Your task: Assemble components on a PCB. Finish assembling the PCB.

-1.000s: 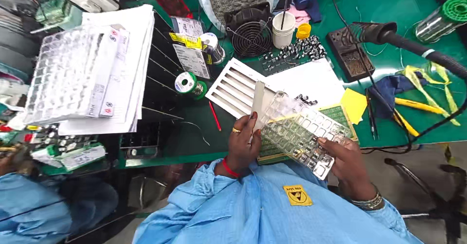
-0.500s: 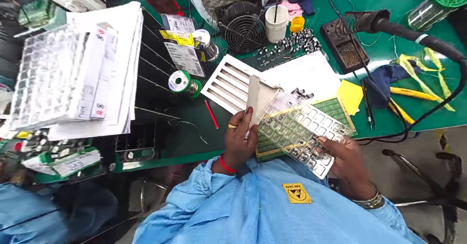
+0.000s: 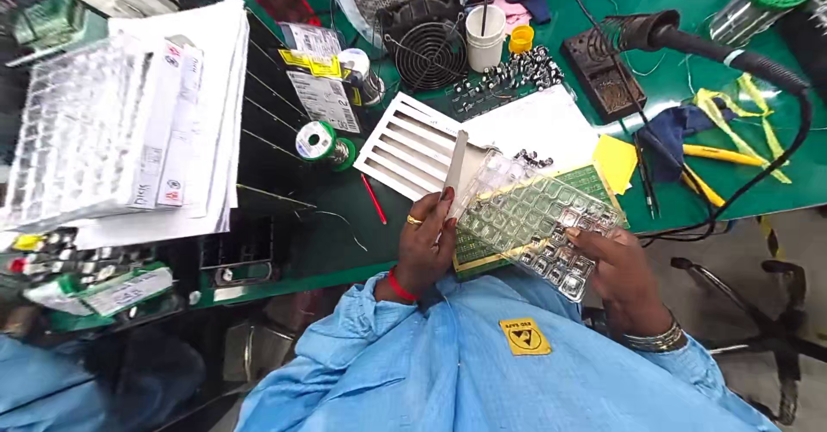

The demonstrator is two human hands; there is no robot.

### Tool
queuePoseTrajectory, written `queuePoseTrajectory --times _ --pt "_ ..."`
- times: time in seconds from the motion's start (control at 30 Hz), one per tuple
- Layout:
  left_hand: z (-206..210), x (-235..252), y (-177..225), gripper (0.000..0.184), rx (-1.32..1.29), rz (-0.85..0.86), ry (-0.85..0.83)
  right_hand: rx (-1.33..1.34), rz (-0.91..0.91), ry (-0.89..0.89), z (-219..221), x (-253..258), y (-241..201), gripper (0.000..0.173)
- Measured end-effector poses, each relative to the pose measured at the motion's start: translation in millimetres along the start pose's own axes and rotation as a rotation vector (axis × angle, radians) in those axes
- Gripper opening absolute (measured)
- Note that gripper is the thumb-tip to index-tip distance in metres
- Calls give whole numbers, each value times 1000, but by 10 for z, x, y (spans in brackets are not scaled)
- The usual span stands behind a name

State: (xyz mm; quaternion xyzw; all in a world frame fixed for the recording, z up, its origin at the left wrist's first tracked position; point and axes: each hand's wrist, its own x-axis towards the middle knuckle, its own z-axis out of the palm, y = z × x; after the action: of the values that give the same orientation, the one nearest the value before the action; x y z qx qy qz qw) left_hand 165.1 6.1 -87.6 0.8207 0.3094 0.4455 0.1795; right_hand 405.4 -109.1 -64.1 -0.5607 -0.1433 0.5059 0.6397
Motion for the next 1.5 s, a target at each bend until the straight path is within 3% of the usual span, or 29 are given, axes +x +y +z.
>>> queuePoseTrajectory --times 0.4,0.57,0.67,0.73,0.87,0.97,1.13,1.3,1.5 --pt "-8 -94 18 29 -51 34 -62 -55 -14 47 43 30 -48 24" --pt "-169 2 -26 40 -118 34 -116 -84 -34 19 40 73 -81 29" --pt "-327 324 -101 52 -35 29 -36 -92 -16 18 26 103 -76 29" --pt "-419 631 -204 57 114 -123 -29 -82 -9 27 38 113 -68 28" --pt "-493 1094 -574 67 421 -663 -363 -82 -2 25 63 127 -79 27" --pt "-526 1209 -694 72 474 -780 -484 -84 -12 7 71 163 -112 27" --pt "-699 1318 -788 46 215 -916 -503 -110 13 -47 64 212 -182 25" --pt "-889 1318 -541 24 -182 -1058 -490 -116 -43 -83 29 266 -330 24" --pt "-983 1036 -435 24 -520 -1007 -504 -65 -47 -122 102 320 -436 23"
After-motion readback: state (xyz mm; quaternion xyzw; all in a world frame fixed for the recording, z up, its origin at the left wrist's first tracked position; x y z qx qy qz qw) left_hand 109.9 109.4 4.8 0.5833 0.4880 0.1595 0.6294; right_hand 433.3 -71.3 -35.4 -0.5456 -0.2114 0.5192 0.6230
